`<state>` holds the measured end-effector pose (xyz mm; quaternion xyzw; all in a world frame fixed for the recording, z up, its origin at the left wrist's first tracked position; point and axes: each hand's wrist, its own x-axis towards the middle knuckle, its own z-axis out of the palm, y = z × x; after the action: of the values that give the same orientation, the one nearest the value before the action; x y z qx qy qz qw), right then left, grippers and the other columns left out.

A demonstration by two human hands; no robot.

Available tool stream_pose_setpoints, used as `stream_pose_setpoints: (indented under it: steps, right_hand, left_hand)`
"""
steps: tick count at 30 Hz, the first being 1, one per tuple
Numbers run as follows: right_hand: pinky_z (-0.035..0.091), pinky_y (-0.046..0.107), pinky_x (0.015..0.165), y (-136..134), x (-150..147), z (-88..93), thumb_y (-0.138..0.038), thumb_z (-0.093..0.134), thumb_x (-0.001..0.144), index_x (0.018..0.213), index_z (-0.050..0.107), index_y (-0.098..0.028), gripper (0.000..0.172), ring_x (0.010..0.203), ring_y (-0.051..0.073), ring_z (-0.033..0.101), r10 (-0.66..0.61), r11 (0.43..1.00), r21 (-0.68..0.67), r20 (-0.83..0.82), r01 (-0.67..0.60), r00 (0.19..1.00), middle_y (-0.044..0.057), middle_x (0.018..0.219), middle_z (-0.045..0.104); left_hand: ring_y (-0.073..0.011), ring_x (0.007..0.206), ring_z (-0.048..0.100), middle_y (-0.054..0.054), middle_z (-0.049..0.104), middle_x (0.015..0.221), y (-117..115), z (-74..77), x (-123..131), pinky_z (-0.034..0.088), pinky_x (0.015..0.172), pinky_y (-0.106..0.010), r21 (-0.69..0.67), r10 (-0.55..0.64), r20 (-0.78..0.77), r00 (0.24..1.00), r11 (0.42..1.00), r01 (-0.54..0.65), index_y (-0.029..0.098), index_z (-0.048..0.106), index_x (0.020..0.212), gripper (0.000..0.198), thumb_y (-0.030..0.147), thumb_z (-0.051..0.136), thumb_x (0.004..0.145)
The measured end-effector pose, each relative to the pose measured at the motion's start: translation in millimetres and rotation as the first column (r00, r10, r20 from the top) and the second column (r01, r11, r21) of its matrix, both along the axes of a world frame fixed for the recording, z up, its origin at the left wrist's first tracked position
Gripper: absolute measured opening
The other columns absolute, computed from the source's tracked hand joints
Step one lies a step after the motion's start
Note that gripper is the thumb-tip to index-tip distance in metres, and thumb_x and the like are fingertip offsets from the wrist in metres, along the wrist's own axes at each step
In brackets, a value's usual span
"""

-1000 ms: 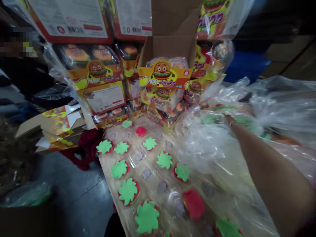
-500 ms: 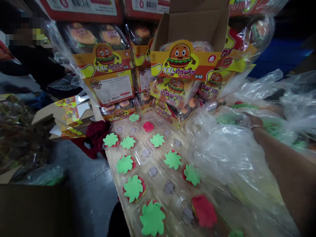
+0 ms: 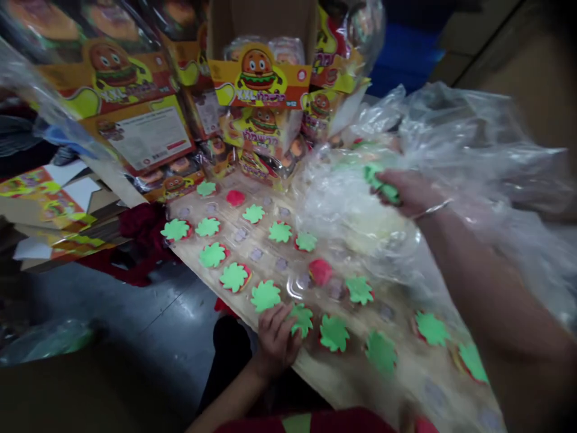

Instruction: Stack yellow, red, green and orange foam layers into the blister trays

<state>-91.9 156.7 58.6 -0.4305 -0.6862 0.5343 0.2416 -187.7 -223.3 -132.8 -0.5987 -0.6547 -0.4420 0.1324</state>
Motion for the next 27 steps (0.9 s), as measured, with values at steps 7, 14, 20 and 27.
stream_pose_setpoints:
  steps: [7, 14, 20, 27]
  right_hand:
    - [0.033, 0.015, 0.034, -210.1, 8.0, -63.3, -0.046, 0.058, 0.09, 0.086, 0.061, -0.014, 0.032, 0.039, 0.007, 0.048, 0.296, 0.537, -0.737, -0.292, -0.411, 0.909, 0.003, 0.062, 0.066]
    - [0.029, 0.014, 0.034, -254.1, 17.4, -68.7, -0.059, 0.073, 0.072, 0.091, 0.06, -0.016, 0.049, 0.043, 0.007, 0.05, 0.342, 0.467, -0.686, -0.441, -0.557, 0.83, 0.003, 0.069, 0.069]
    - [0.033, 0.016, 0.039, -261.3, 23.2, -70.1, -0.046, 0.084, 0.062, 0.102, 0.058, -0.017, 0.056, 0.05, 0.008, 0.056, 0.362, 0.531, -0.674, -0.367, -0.513, 0.857, 0.001, 0.078, 0.069]
    - [0.043, 0.021, 0.054, -244.6, 29.5, -70.5, -0.048, 0.084, 0.061, 0.099, 0.06, -0.014, 0.056, 0.06, 0.009, 0.058, 0.265, 0.611, -0.665, -0.338, -0.429, 0.903, 0.003, 0.08, 0.066]
  left_hand:
    - [-0.0224, 0.11, 0.058, -0.009, 0.064, 0.118, 10.0, 68.9, 10.9, 0.044, 0.096, -0.035, -0.042, -0.003, 0.857, 0.515, 0.996, 0.076, 0.022, 0.063, 0.117, 0.032, 0.032, 0.059, 0.087]
    - [-0.0079, 0.054, 0.05, 0.002, 0.062, 0.07, 18.2, 117.4, 12.4, 0.038, 0.048, -0.019, 0.116, -0.09, 0.977, -0.192, 0.985, 0.126, 0.016, 0.064, 0.08, 0.027, 0.028, 0.081, 0.062]
    - [-0.0124, 0.065, 0.064, -0.001, 0.069, 0.075, 12.2, 110.2, -16.8, 0.052, 0.063, -0.024, -0.045, 0.044, 0.928, -0.369, 0.999, 0.008, 0.014, 0.062, 0.079, 0.025, 0.019, 0.078, 0.062]
    - [-0.014, 0.06, 0.061, -0.001, 0.064, 0.068, 47.6, 102.7, -125.6, 0.05, 0.058, -0.027, -0.268, 0.257, 0.96, 0.113, 0.959, 0.095, 0.016, 0.057, 0.08, 0.029, 0.016, 0.075, 0.058]
